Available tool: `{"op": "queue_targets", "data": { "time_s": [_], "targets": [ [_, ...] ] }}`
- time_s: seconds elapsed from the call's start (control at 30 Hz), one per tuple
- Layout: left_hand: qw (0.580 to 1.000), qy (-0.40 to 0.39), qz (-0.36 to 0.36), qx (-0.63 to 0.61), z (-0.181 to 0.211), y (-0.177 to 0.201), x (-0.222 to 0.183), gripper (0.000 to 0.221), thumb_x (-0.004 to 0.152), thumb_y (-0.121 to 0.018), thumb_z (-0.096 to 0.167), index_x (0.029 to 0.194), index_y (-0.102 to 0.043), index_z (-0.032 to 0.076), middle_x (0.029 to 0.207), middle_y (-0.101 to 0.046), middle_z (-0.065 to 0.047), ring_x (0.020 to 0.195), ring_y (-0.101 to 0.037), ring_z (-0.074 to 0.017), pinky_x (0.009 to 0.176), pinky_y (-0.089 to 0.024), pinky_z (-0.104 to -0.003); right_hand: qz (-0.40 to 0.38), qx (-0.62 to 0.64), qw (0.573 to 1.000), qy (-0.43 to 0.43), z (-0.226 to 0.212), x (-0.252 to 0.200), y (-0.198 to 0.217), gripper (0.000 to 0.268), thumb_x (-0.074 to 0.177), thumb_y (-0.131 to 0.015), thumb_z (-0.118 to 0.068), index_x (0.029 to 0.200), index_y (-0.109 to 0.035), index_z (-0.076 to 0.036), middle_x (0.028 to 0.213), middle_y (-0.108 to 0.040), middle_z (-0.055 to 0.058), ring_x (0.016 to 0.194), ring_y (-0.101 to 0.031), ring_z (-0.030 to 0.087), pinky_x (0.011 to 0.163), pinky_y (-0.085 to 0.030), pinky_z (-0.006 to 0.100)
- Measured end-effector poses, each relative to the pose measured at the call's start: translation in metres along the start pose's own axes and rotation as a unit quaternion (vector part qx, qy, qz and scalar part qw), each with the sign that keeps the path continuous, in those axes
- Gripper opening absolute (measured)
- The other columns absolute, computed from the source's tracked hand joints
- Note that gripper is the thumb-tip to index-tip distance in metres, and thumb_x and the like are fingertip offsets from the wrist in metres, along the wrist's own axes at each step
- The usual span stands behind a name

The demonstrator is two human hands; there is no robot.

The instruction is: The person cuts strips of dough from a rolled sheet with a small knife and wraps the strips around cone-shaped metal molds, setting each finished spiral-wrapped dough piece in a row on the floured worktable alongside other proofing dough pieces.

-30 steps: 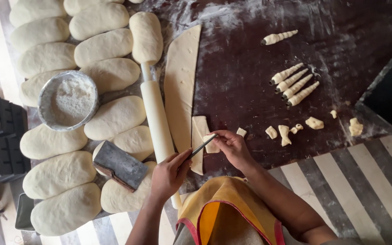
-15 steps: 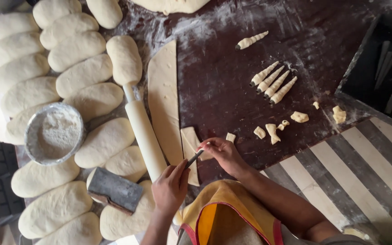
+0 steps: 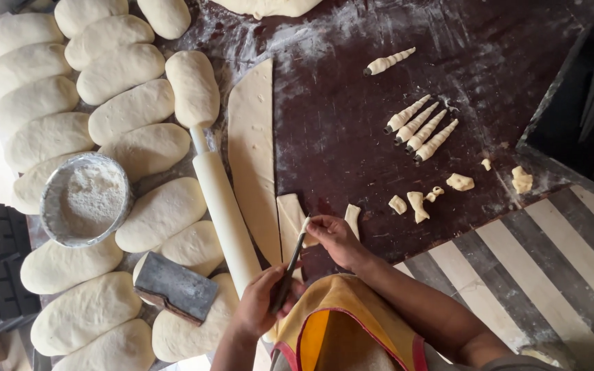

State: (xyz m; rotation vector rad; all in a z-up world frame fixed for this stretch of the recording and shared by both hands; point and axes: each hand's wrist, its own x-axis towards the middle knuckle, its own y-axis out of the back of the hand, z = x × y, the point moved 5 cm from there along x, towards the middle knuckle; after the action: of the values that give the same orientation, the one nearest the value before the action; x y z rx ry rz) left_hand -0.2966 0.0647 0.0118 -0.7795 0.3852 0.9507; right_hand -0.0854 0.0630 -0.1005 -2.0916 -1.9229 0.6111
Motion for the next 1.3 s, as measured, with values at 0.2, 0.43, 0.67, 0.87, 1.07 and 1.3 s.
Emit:
{"op": "queue_targets", "data": {
  "time_s": [0.2,0.43,0.67,0.87,1.07,1.3],
  "targets": [
    [0.920,-0.179,0.118,0.327,0.023,-0.005,0.000,0.034,0.094,-0.069,0.014,0.126,-0.071,0.000,0.078,-0.071,-0.009,0.061,-0.064,-0.0126,0.057,-0.051,-0.025,-0.032,0.094,0.993,-0.060,-0.044,-0.006,-0.030,0.031,0.100,-0.063,-0.025,0.119,-0.070,-0.001,0.096,-0.075,0.008,0.084,-0.073,0.017,0.075,-0.062,0.033],
    [0.824,-0.297,0.159,0.456,0.036,-0.026,-0.011,0.033,0.092,-0.067,0.016,0.120,-0.074,0.002,0.082,-0.070,-0.008,0.065,-0.067,-0.0156,0.059,-0.050,-0.027,-0.059,0.027,0.998,-0.013,-0.023,-0.006,-0.010,0.038,0.107,-0.062,-0.026,0.128,-0.065,0.006,0.115,-0.075,0.015,0.111,-0.073,0.022,0.101,-0.059,0.034],
    [0.942,-0.135,0.136,0.276,-0.005,-0.015,0.005,0.024,0.096,-0.066,0.016,0.113,-0.075,0.002,0.079,-0.075,-0.004,0.071,-0.068,-0.0125,0.064,-0.055,-0.024,-0.072,0.094,0.991,-0.069,-0.033,-0.006,-0.018,0.039,0.103,-0.063,-0.025,0.131,-0.061,0.003,0.109,-0.075,0.017,0.105,-0.074,0.027,0.097,-0.062,0.041],
    [0.992,-0.018,0.036,-0.119,-0.031,-0.011,0.013,0.012,0.098,-0.060,0.016,0.103,-0.065,0.006,0.070,-0.067,-0.010,0.051,-0.055,-0.0159,0.041,-0.039,-0.028,-0.126,0.120,0.984,-0.025,-0.028,-0.009,-0.018,0.040,0.103,-0.064,-0.025,0.135,-0.058,-0.001,0.113,-0.074,0.015,0.100,-0.073,0.023,0.086,-0.060,0.037],
    [0.977,0.020,0.023,-0.210,-0.029,-0.027,0.003,0.016,0.094,-0.060,0.017,0.099,-0.061,0.002,0.074,-0.068,-0.013,0.055,-0.061,-0.0186,0.049,-0.048,-0.027,-0.093,-0.023,0.995,-0.005,-0.060,-0.013,-0.033,0.037,0.104,-0.067,-0.029,0.126,-0.063,0.001,0.110,-0.074,0.013,0.103,-0.071,0.019,0.092,-0.059,0.034],
    [0.992,-0.099,0.049,-0.062,-0.004,-0.036,-0.008,0.011,0.092,-0.067,0.009,0.101,-0.061,0.006,0.075,-0.068,-0.009,0.056,-0.058,-0.0120,0.049,-0.046,-0.025,-0.102,0.011,0.994,-0.020,-0.076,-0.026,-0.039,0.038,0.099,-0.072,-0.024,0.124,-0.064,0.003,0.110,-0.075,0.016,0.105,-0.071,0.023,0.096,-0.059,0.040]
  ]
}}
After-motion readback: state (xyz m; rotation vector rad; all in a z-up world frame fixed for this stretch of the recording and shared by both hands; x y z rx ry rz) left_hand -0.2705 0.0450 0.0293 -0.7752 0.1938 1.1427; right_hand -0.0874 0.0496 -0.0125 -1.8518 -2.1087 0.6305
